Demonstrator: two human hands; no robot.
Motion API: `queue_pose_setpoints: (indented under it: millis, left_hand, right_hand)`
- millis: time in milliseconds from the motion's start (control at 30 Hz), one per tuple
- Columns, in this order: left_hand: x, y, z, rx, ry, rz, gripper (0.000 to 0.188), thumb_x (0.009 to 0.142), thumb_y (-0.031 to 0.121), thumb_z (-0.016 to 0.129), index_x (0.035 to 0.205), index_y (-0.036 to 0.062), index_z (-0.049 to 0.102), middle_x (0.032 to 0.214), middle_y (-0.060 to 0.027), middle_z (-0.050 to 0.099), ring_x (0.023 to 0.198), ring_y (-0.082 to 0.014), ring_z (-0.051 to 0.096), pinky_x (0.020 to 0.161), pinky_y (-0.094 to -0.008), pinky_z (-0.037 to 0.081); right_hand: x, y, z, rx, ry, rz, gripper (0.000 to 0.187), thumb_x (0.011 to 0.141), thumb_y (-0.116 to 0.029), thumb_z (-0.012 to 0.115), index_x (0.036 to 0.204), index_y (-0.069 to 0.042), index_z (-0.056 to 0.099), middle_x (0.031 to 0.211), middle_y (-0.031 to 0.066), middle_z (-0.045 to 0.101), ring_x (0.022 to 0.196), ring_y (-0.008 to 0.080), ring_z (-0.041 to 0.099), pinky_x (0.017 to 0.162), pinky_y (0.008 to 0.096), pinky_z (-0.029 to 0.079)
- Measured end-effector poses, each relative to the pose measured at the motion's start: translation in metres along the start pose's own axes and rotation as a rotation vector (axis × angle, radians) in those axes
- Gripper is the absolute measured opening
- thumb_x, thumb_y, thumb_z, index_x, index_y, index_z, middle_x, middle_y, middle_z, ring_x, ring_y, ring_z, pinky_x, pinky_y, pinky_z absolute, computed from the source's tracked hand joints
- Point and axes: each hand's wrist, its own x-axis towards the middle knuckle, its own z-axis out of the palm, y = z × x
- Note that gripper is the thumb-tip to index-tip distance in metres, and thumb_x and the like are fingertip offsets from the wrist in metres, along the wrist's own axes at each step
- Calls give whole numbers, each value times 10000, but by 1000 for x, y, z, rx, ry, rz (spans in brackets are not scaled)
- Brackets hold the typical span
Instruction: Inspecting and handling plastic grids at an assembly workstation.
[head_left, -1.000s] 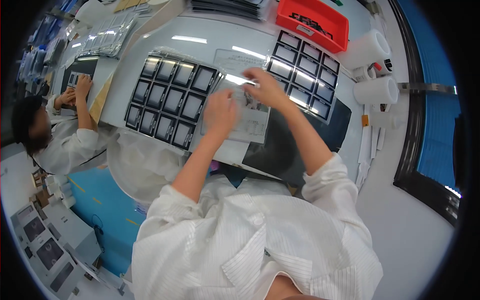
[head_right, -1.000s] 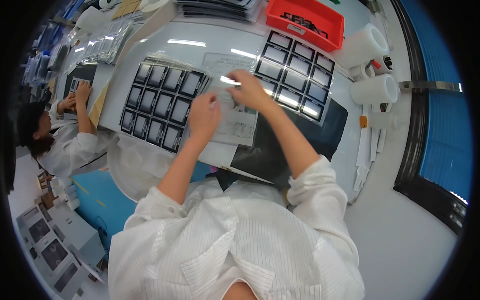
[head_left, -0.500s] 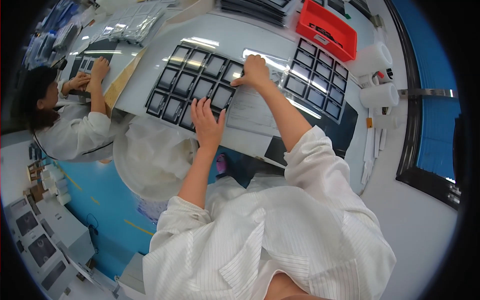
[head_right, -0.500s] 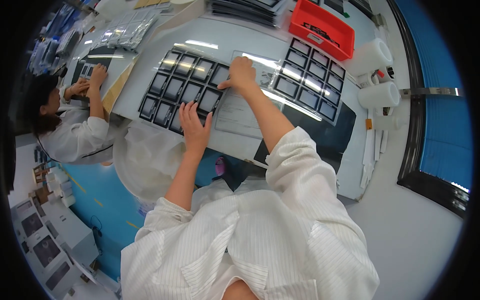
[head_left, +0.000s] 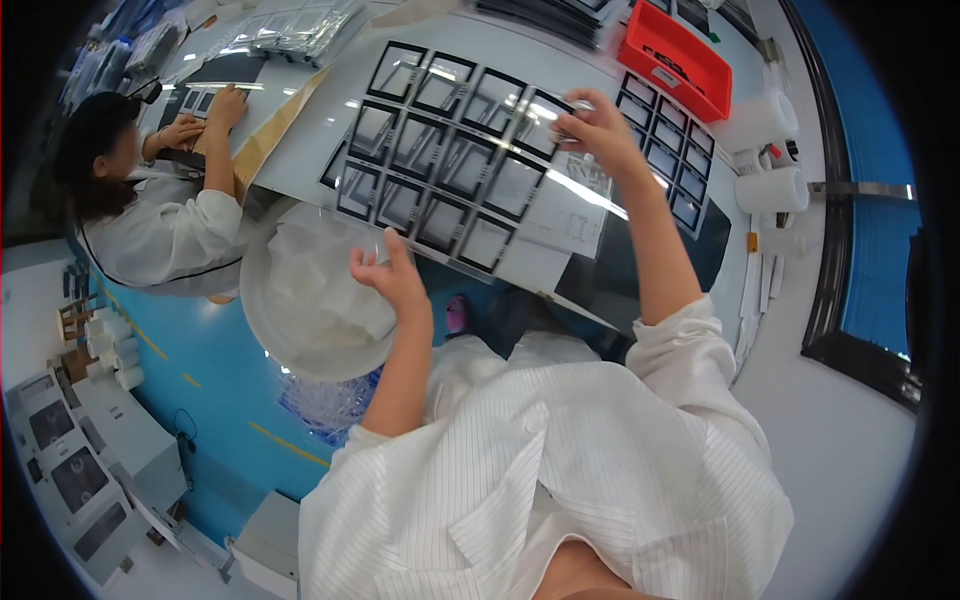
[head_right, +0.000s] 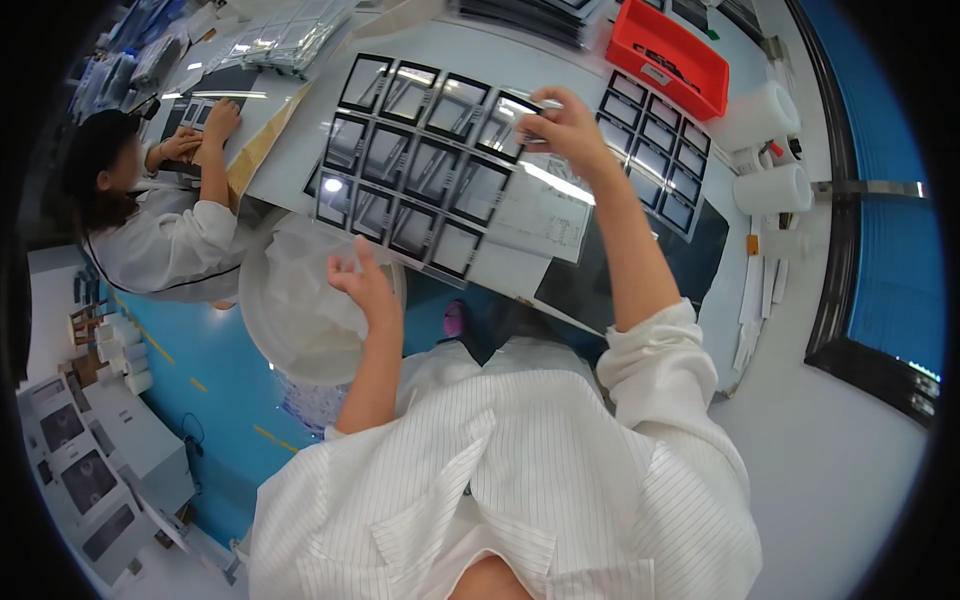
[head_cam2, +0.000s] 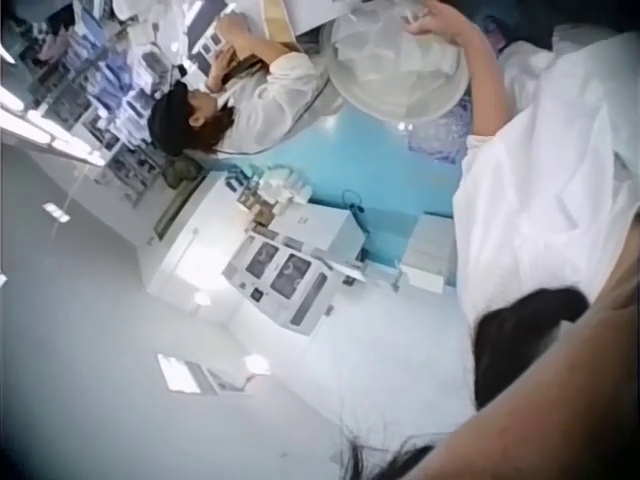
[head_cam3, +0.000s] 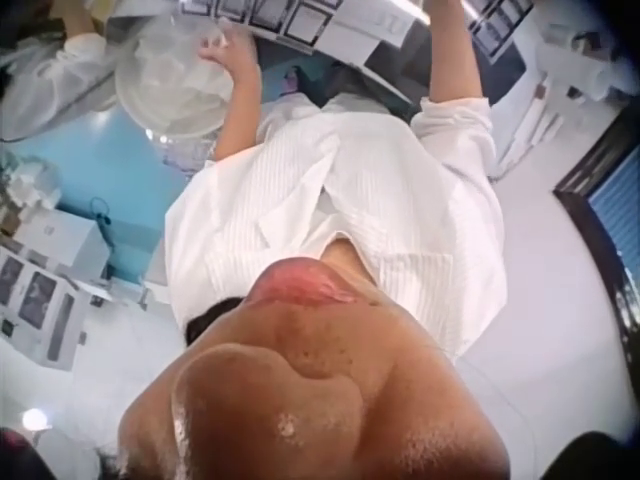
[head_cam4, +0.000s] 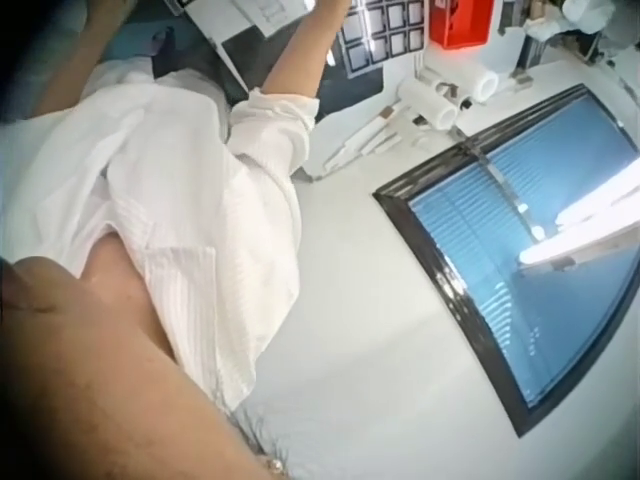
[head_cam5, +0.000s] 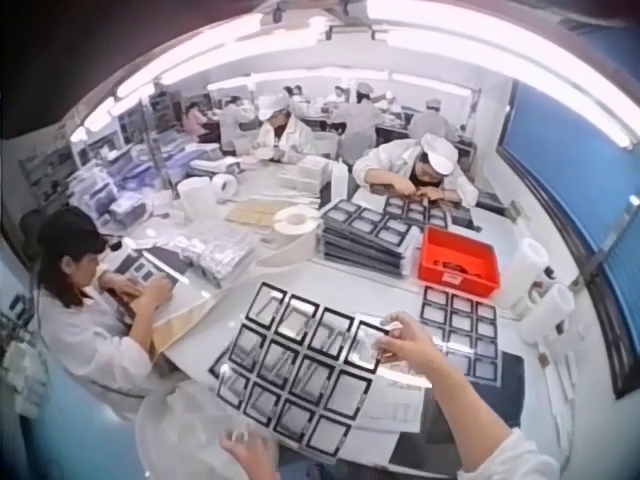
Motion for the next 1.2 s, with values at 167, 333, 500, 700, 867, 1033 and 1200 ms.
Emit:
queue_pose_setpoints:
  millis: [167, 333, 500, 700, 867, 1033, 1200]
  left_hand:
    - [-24, 7, -53, -300, -766, -367, 236, 908, 100, 588, 1099, 13, 480, 901, -93, 614, 792, -201, 628, 745, -287, 524]
    - [-76, 7, -54, -167, -1432, -637, 101, 908, 102, 585, 937, 5, 592, 972, -133, 666, 869, -183, 653, 781, -277, 524]
    - [-108, -2, -29, -136, -1580, -526, 101, 893, 82, 596, 913, -3, 647, 915, -116, 684, 832, -139, 651, 769, -239, 510]
    - [-132, 24, 15, -233, -1873, -43, 104, 862, -21, 549, 882, -22, 652, 923, -104, 679, 855, -131, 621, 790, -265, 489]
    - [-140, 37, 52, -387, -1967, 55, 120, 857, -52, 567, 924, -6, 654, 893, -56, 665, 845, -111, 607, 780, -236, 473]
    - [-144, 33, 51, -493, -2004, -73, 75, 860, 5, 622, 922, -27, 648, 883, -49, 666, 817, -93, 599, 741, -222, 472]
    - [-120, -23, 14, -162, -1859, -139, 118, 883, 57, 609, 914, -39, 670, 982, -133, 682, 927, -147, 618, 859, -269, 464]
  right_hand:
    - [-100, 15, -93, -46, 106, 171, 346, 867, -151, 639, 1169, -135, 470, 841, 9, 622, 750, 84, 609, 603, 207, 482]
    - [-202, 52, -165, -182, 270, 430, 406, 834, -212, 691, 1173, -99, 497, 871, 47, 640, 797, 152, 631, 670, 291, 520]
    - [-216, 59, -115, -1271, 197, 164, 660, 765, -404, 718, 1258, -18, 506, 1206, 160, 573, 1122, 327, 540, 951, 395, 426]
    - [-242, -2, 19, -955, -220, 280, 1072, 723, -671, 622, 1389, 86, 257, 1443, 302, 254, 1346, 374, 292, 1092, 387, 262]
    - [-250, -14, 4, -915, -264, 174, 970, 848, -656, 453, 1391, 113, 219, 1428, 299, 285, 1329, 373, 321, 1071, 377, 301]
    - [-256, -30, -1, -1116, -64, 176, 542, 984, -433, 349, 1307, -13, 464, 1075, 214, 602, 996, 358, 567, 894, 384, 434]
    - [-264, -69, -11, -1261, 56, 169, 453, 1004, -344, 320, 1057, 8, 601, 738, 130, 576, 672, 282, 565, 705, 374, 471]
